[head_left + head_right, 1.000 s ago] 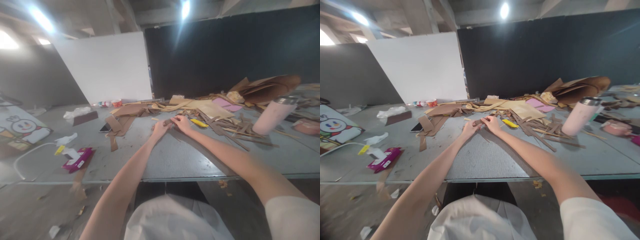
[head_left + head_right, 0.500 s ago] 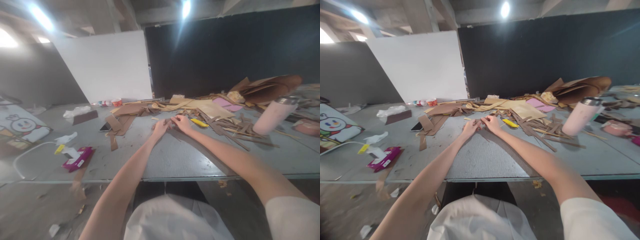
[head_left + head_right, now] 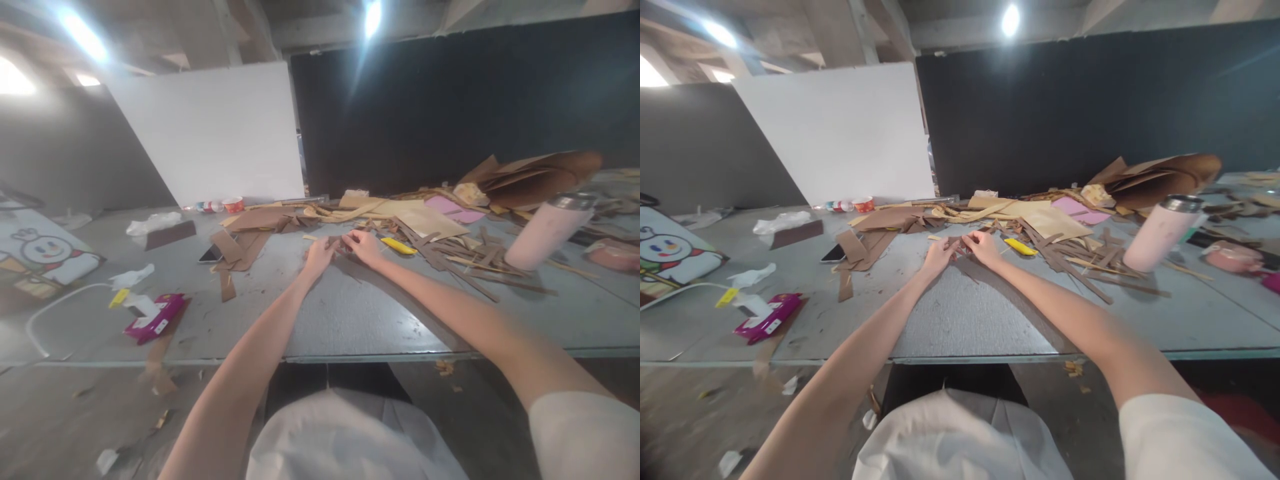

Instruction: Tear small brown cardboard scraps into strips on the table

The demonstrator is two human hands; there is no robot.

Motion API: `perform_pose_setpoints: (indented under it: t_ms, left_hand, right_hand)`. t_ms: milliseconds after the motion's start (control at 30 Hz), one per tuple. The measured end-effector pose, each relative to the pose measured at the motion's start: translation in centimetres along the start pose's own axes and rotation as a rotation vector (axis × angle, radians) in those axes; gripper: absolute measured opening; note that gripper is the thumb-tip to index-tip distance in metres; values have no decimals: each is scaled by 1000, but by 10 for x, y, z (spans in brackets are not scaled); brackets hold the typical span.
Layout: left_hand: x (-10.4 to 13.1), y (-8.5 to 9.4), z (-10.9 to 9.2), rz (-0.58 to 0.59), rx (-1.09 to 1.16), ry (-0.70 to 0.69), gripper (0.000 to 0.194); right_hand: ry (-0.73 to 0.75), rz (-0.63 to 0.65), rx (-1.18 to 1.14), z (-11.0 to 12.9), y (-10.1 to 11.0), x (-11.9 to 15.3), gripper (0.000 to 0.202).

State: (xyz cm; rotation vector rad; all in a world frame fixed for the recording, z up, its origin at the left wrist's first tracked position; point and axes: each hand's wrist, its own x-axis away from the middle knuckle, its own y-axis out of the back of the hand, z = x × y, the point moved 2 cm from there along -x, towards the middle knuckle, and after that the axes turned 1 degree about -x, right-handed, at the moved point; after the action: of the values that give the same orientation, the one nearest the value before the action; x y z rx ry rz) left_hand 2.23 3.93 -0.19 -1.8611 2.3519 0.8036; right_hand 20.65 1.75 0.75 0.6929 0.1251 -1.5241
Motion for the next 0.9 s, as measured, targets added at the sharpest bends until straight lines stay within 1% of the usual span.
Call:
perform_pose_setpoints:
  t_ms: [100, 233, 400, 500, 767, 900]
  left_hand:
    - [0, 1, -1, 1, 3, 0, 33]
    - [0, 1, -1, 8, 24, -11, 30]
    - [-3, 2, 3, -1, 21, -24, 26]
    - [-4, 2, 6, 1, 8, -34, 25]
    - [-4, 2, 7, 3, 16, -20, 33]
    - [-2, 1, 5, 13, -3, -4, 29]
  right_hand:
    - [4, 5, -10, -1, 1, 0, 48]
    - [-10, 27, -57, -4, -1, -1, 46]
    - [-24, 64, -105, -5, -3, 0, 45]
    - [-17, 66, -86, -3, -2, 0, 48]
    - [9, 67, -18, -1, 0, 1, 52]
    - [-4, 63, 8, -3, 0, 1, 52]
